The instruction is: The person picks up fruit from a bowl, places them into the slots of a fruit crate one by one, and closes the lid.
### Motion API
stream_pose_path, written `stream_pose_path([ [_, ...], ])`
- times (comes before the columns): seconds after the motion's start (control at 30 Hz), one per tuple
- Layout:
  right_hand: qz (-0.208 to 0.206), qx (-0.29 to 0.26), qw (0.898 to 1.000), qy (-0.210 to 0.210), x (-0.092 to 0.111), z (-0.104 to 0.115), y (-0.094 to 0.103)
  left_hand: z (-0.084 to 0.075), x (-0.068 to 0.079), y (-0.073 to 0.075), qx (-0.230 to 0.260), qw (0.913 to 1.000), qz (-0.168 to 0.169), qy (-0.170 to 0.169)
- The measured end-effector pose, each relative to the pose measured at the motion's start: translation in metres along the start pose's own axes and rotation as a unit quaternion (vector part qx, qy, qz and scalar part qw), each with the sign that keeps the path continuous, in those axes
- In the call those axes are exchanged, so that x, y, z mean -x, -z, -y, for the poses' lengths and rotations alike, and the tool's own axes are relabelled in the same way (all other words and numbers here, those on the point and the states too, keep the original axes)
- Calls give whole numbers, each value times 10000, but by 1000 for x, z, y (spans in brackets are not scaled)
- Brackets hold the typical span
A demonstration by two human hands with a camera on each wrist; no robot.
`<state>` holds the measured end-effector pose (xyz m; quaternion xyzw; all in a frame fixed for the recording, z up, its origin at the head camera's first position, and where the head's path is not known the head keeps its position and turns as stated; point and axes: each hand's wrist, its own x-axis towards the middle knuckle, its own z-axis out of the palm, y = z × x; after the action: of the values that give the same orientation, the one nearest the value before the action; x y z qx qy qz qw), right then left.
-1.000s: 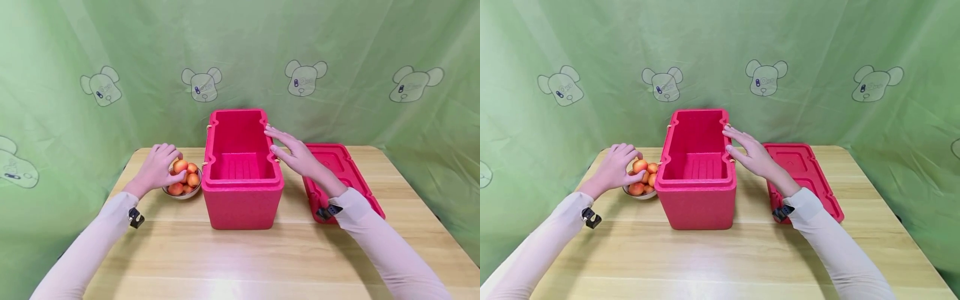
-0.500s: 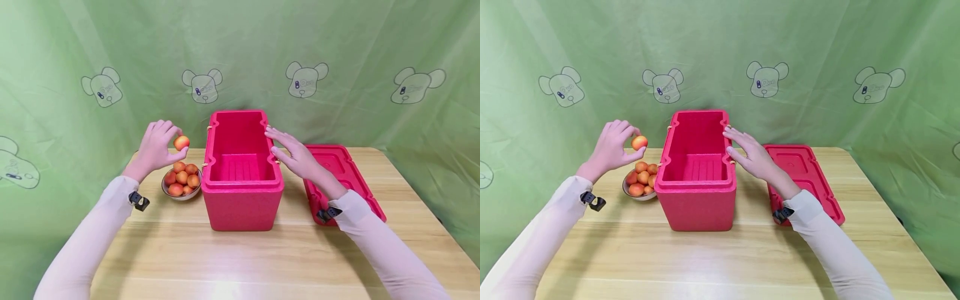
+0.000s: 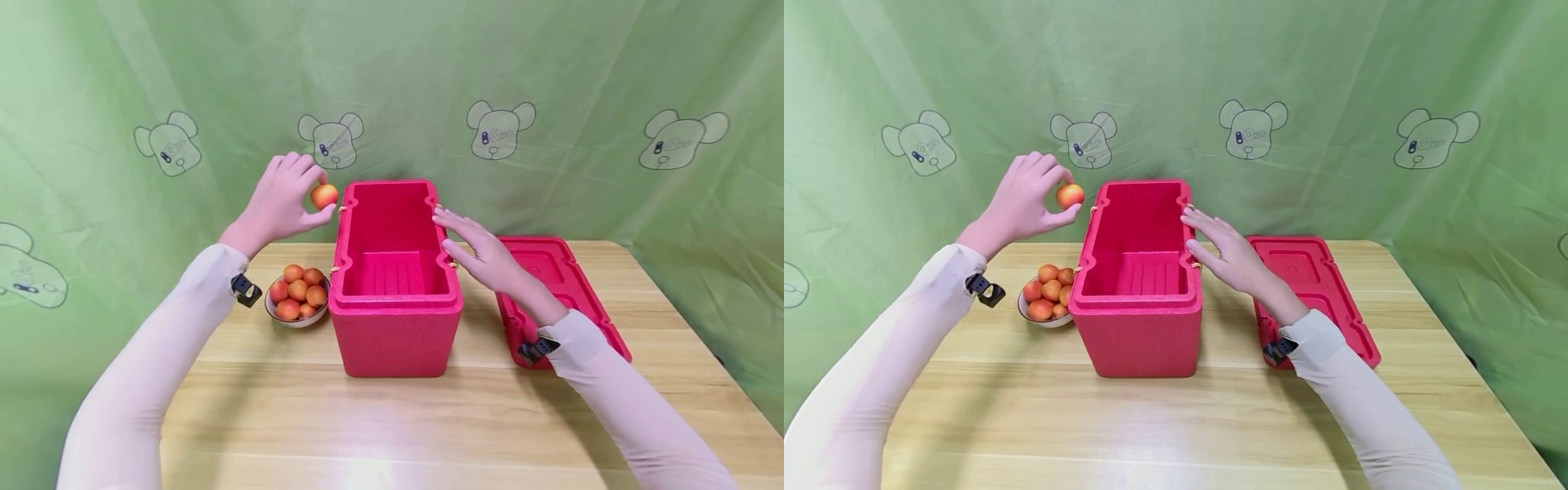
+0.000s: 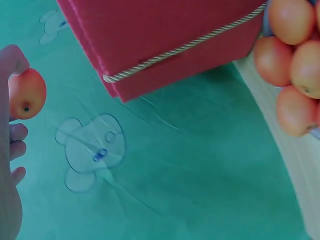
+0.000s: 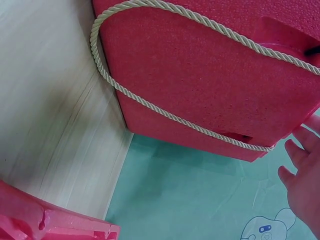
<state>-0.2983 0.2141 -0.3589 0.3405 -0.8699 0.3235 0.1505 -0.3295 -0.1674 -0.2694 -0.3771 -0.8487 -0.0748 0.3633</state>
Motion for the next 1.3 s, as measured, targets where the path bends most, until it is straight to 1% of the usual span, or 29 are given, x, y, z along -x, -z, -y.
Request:
stream_pose_path([
  [0.13,43,-10,10000,-36,0,0,0,-8,-20,0,-107,9990,432,-66],
  [0.23,59,-15,10000,-48,-1,0,-1,-13,-34,-1,-147,9976,666,-150],
  [0.47,119,18,9999,-105,0,1,-1,-31,-63,-4,-182,9942,991,-369],
  [0.6,98,-33,9998,-158,1,2,-1,-40,-78,-10,-188,9908,1242,-497],
  [0.7,92,-69,9997,-196,2,2,-1,-47,-86,-15,-215,9882,1402,-585],
  [0.83,95,-88,9997,-225,2,2,-1,-54,-93,-20,-260,9858,1514,-673],
  [1.0,72,-92,9996,-252,2,2,-1,-60,-95,-24,-541,9816,1619,-852],
  [1.13,53,-108,9996,-263,3,2,-1,-61,-93,-26,-708,9782,1734,-900],
  [1.3,38,-150,9994,-304,5,3,0,-57,-88,-27,-839,9728,1979,-862],
])
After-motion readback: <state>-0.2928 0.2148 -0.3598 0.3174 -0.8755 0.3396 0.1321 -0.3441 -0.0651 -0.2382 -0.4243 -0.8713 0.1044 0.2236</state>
